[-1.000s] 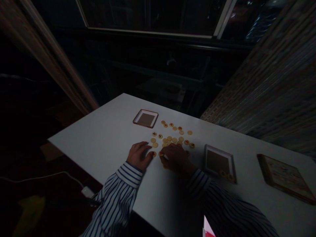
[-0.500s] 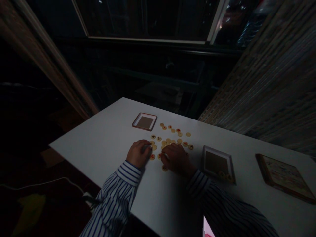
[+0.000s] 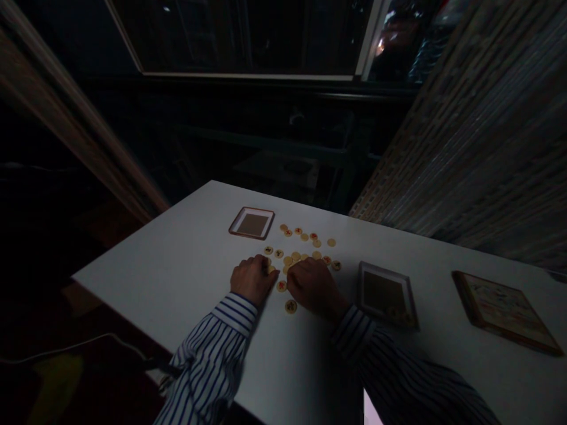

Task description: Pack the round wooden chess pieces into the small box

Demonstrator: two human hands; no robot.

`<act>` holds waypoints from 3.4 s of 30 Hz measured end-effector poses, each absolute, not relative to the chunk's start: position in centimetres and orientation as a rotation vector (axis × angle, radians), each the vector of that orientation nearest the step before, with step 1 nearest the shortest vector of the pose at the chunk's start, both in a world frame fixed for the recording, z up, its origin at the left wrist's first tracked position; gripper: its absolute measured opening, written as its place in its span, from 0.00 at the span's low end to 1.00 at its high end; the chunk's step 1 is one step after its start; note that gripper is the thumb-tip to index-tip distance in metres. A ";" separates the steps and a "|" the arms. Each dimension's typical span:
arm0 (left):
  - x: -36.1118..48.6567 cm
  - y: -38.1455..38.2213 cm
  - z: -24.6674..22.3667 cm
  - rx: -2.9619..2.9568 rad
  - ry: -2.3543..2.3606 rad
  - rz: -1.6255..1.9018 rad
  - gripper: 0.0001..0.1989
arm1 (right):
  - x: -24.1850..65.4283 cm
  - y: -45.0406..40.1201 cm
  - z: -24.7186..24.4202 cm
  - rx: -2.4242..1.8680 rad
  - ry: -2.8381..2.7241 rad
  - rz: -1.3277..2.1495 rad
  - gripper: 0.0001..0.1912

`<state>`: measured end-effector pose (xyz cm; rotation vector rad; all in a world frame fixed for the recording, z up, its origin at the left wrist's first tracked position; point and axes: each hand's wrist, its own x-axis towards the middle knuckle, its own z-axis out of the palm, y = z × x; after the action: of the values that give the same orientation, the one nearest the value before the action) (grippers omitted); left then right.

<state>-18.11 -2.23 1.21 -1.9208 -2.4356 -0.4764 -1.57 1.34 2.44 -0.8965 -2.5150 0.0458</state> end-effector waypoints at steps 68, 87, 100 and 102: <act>-18.8 -2.9 0.5 -1.846 -2.512 -2.992 0.18 | -3.3 0.6 4.2 -0.772 -2.402 0.076 0.09; -16.5 -3.9 2.6 -1.722 -2.571 -2.947 0.20 | 1.4 -0.2 5.3 -0.907 -2.332 0.075 0.14; -14.0 -3.7 3.8 -1.917 -2.487 -2.979 0.22 | 6.1 1.2 6.6 -1.045 -2.105 0.017 0.13; -13.3 -3.6 4.2 -1.934 -2.494 -2.957 0.22 | 6.8 1.2 6.7 -1.062 -2.100 0.018 0.14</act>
<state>-13.30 -3.63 4.19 -1.9341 -2.4939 -2.9569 6.77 1.22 6.73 -1.0615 -2.0999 0.0179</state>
